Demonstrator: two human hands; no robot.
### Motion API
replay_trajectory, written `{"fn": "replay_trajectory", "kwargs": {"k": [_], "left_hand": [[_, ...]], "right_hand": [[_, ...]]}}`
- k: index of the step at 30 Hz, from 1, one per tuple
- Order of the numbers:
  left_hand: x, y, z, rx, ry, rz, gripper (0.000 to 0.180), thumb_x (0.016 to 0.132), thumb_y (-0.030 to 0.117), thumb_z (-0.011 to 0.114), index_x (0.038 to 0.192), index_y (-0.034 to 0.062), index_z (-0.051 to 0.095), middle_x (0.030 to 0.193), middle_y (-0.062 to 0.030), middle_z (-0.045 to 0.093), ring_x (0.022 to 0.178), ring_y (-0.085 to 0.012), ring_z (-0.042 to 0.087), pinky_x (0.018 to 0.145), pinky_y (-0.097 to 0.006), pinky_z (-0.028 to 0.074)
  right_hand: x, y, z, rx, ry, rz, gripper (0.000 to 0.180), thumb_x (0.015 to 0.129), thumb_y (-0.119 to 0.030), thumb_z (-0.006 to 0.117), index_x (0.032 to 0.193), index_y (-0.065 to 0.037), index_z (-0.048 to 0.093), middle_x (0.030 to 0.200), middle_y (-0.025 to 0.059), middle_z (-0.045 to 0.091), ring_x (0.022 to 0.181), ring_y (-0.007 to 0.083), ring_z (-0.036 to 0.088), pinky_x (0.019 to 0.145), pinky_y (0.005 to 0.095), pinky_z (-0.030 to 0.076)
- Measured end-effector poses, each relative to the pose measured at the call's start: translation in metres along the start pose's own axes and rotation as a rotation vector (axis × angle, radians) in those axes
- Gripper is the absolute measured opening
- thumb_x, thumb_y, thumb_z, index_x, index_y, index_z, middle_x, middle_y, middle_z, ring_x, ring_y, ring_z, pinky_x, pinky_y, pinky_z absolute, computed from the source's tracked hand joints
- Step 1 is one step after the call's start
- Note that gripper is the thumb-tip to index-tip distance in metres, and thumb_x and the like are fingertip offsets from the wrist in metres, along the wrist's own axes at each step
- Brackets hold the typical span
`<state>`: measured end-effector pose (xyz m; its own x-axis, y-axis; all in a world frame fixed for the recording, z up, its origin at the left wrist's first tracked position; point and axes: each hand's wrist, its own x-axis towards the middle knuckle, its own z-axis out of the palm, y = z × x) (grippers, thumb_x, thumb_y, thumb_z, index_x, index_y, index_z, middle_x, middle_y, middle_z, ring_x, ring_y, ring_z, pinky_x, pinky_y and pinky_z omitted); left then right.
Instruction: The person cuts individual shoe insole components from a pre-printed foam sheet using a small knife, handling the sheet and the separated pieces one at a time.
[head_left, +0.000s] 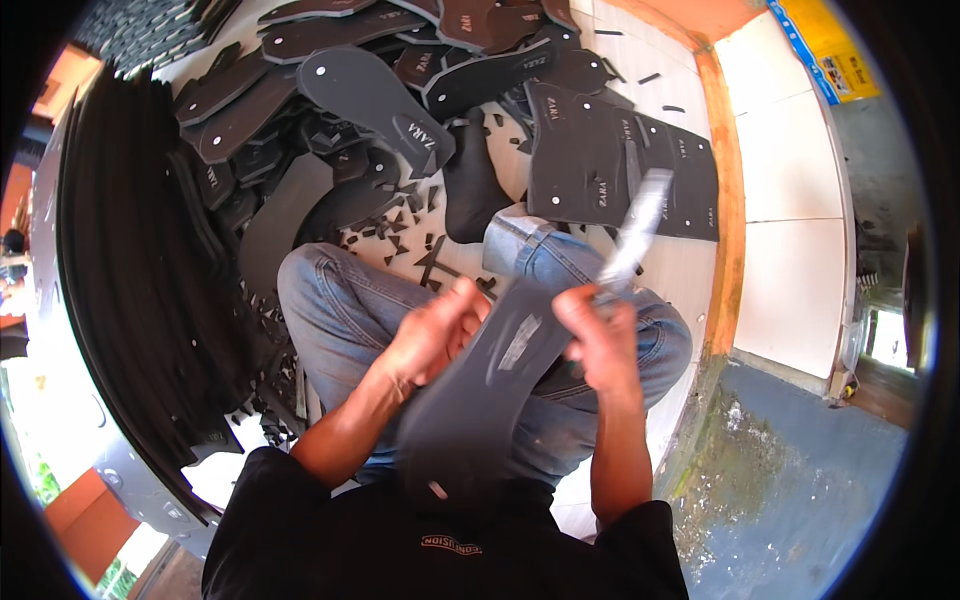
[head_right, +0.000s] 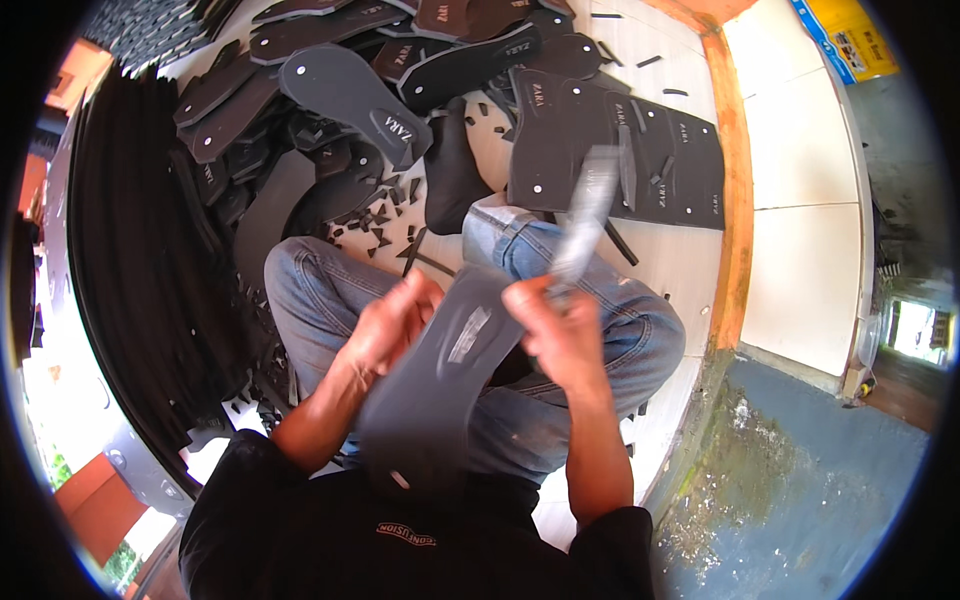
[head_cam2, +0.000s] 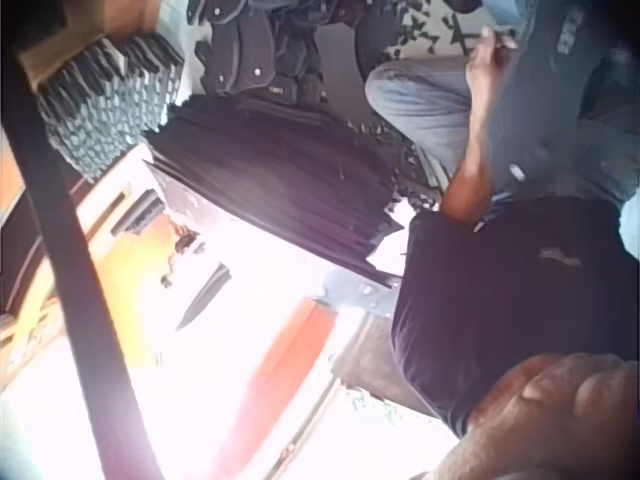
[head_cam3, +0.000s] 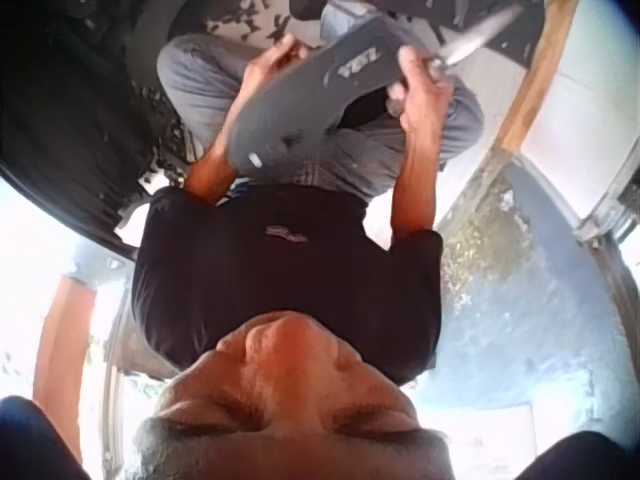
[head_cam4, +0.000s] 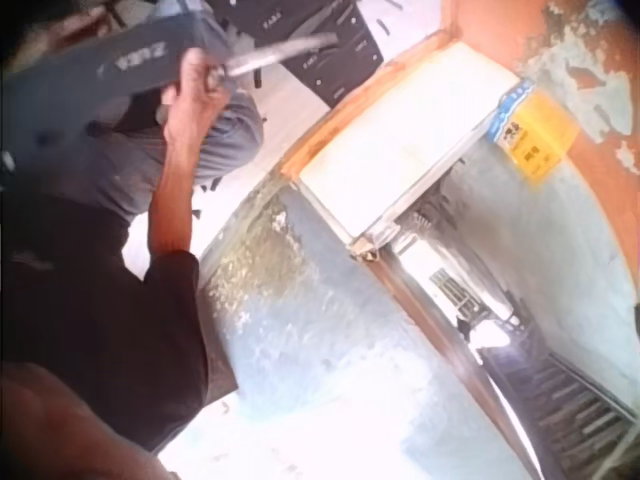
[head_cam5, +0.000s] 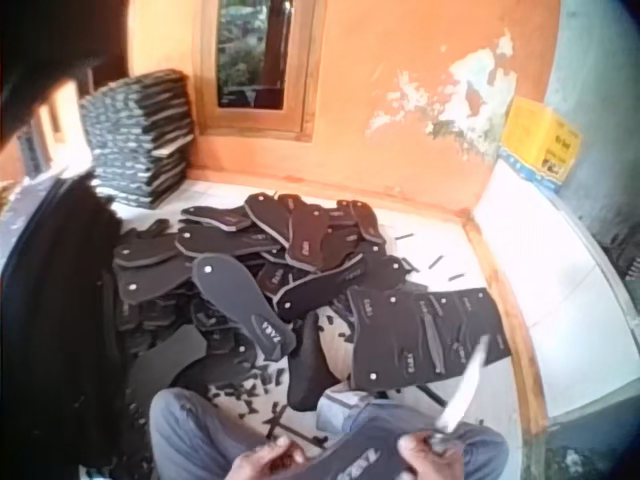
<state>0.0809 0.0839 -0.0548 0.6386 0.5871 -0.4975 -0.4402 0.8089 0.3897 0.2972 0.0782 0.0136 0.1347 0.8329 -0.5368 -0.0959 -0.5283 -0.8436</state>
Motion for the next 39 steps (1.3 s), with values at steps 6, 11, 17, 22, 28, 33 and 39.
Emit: {"fn": "replay_trajectory", "kwargs": {"k": [6, 11, 17, 22, 28, 33, 39], "left_hand": [[0.022, -0.046, 0.047, 0.006, -0.151, 0.457, 0.026, 0.082, 0.012, 0.067, 0.102, 0.0082, 0.049, 0.08, -0.0036, 0.056, 0.067, -0.0117, 0.056, 0.057, -0.023, 0.047], [0.012, -0.044, 0.089, -0.245, 0.311, 0.322, 0.019, 0.089, 0.026, 0.061, 0.082, 0.009, 0.059, 0.069, -0.0008, 0.058, 0.047, -0.0087, 0.048, 0.039, -0.022, 0.033], [-0.003, -0.061, 0.081, -0.22, 0.394, 0.32, 0.023, 0.088, 0.031, 0.063, 0.08, 0.0098, 0.058, 0.064, 0.0012, 0.055, 0.043, -0.0072, 0.043, 0.039, -0.023, 0.032], [-0.004, -0.06, 0.076, -0.191, 0.388, 0.31, 0.024, 0.087, 0.032, 0.064, 0.08, 0.0096, 0.058, 0.063, 0.0006, 0.055, 0.044, -0.0077, 0.042, 0.039, -0.023, 0.031], [-0.009, -0.064, 0.062, -0.132, 0.33, 0.327, 0.021, 0.087, 0.028, 0.063, 0.082, 0.0085, 0.059, 0.063, -0.0007, 0.055, 0.043, -0.0083, 0.042, 0.038, -0.023, 0.03], [-0.019, -0.063, 0.054, -0.056, 0.353, 0.365, 0.019, 0.086, 0.024, 0.065, 0.082, 0.0056, 0.062, 0.065, -0.0014, 0.058, 0.043, -0.0064, 0.043, 0.036, -0.021, 0.031], [-0.027, -0.066, 0.052, -0.024, 0.36, 0.288, 0.02, 0.086, 0.024, 0.065, 0.083, 0.0046, 0.063, 0.068, -0.0037, 0.061, 0.043, -0.0058, 0.044, 0.035, -0.02, 0.031]], "right_hand": [[-0.037, 0.008, 0.014, 0.143, 0.172, -0.23, 0.022, 0.086, -0.017, 0.063, 0.075, -0.003, 0.05, 0.055, 0.0046, 0.052, 0.045, 0.0068, 0.043, 0.043, 0.0219, 0.035], [-0.054, 0.046, 0.016, -0.093, 0.14, -0.225, 0.029, 0.088, -0.022, 0.063, 0.071, -0.001, 0.051, 0.059, 0.0062, 0.059, 0.048, 0.0088, 0.048, 0.044, 0.024, 0.037], [-0.076, 0.077, -0.013, -0.771, 0.282, -0.154, 0.044, 0.085, -0.034, 0.064, 0.061, -0.001, 0.049, 0.047, 0.0139, 0.046, 0.041, 0.0286, 0.047, 0.043, 0.0377, 0.037], [-0.08, 0.085, -0.009, -0.808, 0.287, -0.155, 0.04, 0.085, -0.03, 0.064, 0.062, -0.001, 0.05, 0.048, 0.0157, 0.049, 0.043, 0.0322, 0.051, 0.044, 0.0391, 0.038], [-0.081, 0.085, -0.002, -0.864, 0.275, -0.131, 0.032, 0.083, -0.022, 0.064, 0.062, -0.002, 0.05, 0.05, 0.0177, 0.051, 0.047, 0.0382, 0.054, 0.046, 0.0428, 0.04], [-0.054, 0.065, 0.001, -0.905, 0.117, -0.35, 0.028, 0.081, -0.012, 0.061, 0.061, 0.002, 0.048, 0.052, 0.0202, 0.05, 0.049, 0.0392, 0.052, 0.047, 0.0428, 0.037], [-0.032, 0.052, -0.009, -0.412, -0.056, -0.063, 0.023, 0.084, -0.015, 0.059, 0.067, -0.001, 0.055, 0.054, 0.0125, 0.056, 0.045, 0.0227, 0.052, 0.044, 0.0334, 0.038]]}}
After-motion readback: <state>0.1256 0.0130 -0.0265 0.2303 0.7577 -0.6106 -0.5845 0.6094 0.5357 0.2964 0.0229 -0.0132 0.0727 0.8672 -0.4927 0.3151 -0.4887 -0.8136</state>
